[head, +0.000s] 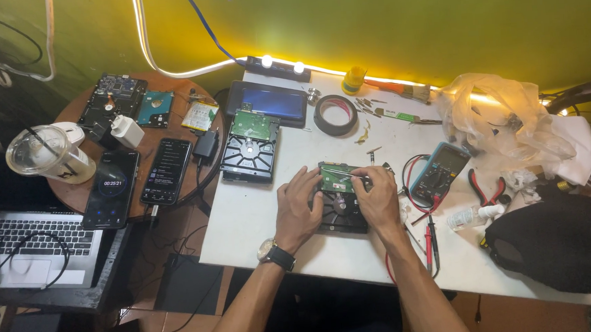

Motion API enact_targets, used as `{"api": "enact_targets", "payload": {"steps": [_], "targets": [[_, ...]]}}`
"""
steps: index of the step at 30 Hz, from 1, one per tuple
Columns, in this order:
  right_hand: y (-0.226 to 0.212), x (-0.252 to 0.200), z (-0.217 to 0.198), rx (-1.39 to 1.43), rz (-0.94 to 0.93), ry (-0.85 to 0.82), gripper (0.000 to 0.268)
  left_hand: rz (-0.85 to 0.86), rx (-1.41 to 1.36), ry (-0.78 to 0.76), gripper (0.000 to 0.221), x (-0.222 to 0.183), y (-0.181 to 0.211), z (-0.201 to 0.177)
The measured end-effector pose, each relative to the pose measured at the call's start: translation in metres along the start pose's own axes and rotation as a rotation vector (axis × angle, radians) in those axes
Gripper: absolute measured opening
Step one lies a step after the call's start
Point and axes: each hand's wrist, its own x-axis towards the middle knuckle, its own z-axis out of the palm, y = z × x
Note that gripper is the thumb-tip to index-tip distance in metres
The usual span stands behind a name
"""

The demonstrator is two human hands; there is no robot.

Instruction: The person is inspecting and repairing a hard drive on a workbench, using a screwdriver to work on the PCB components.

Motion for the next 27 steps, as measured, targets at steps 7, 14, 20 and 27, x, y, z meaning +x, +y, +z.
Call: {"api": "enact_targets", "payload": {"steps": [7, 14, 20, 27], "targets": [[-0.01, -0.001, -0.009, -0.033, 0.008, 0.004, 0.012, -0.011, -0.013, 0.002, 0.033, 0.0, 0.001, -0.001], [-0.004, 0.003, 0.0, -0.032, -0.007, 0.007, 0.013, 0.008, -0.015, 0.018, 0.033, 0.0, -0.003, 0.003], [-0.005, -0.001, -0.008, -0.015, 0.01, 0.056, 0.013, 0.005, -0.021, 0.021, 0.032, 0.0, -0.001, 0.001], [0.026, -0.013, -0.027, -0.077, 0.111, 0.244, 0.016, -0.001, -0.003, -0.003, 0.034, -0.001, 0.009, -0.007]]}}
